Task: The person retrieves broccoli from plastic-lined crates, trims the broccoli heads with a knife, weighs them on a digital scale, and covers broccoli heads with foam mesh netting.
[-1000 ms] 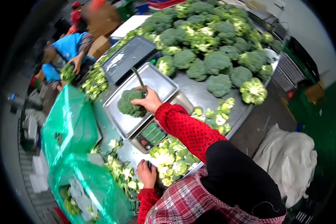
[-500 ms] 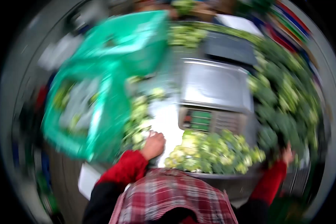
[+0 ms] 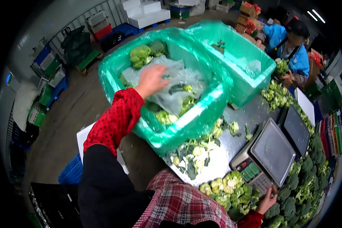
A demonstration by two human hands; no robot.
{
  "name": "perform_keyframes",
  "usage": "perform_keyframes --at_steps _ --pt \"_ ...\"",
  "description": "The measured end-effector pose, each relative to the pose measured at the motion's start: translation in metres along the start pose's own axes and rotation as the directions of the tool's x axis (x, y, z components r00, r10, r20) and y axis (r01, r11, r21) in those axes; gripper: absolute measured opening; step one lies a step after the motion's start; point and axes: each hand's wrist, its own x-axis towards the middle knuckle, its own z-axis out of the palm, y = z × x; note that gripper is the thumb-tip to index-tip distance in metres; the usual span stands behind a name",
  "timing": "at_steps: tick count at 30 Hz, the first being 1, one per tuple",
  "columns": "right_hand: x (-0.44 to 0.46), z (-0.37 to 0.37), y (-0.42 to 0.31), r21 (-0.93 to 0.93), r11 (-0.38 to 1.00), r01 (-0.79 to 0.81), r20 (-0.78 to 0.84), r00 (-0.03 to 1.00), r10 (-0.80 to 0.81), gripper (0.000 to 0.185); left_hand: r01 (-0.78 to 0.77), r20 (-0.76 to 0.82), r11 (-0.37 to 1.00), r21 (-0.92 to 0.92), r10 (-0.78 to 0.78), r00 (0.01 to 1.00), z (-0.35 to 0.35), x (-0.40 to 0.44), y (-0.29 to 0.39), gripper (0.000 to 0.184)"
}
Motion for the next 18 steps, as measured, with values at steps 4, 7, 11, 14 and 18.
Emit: perform_keyframes --at_steps 4,7,11,14,18 --pt "-0.059 0.072 -0.016 -0.124 0.992 0.000 0.165 0.986 0.020 0.024 0.451 -0.024 0.875 0.176 -0.455 0.890 0.031 0.002 -0.124 0.057" --pt "-0.080 0.089 0.023 -0.201 0.979 0.036 0.261 0.965 0.018 0.024 0.452 0.008 0.843 0.292 -0.475 0.880 0.047 0.020 -0.171 0.080" --pt "-0.111 0.117 -0.021 -0.167 0.975 -0.149 0.260 0.947 0.189 0.023 0.482 0.030 0.812 0.330 -0.519 0.854 0.072 0.040 -0.196 0.096" --pt "-0.127 0.124 -0.038 -0.275 0.949 -0.153 0.254 0.941 0.226 0.025 0.501 -0.070 0.818 0.283 -0.503 0.861 0.091 0.042 -0.205 0.096" --pt "-0.154 0.143 -0.039 -0.267 0.949 -0.169 0.314 0.916 0.252 0.027 0.438 -0.016 0.888 0.141 -0.441 0.898 0.091 0.044 -0.227 0.096"
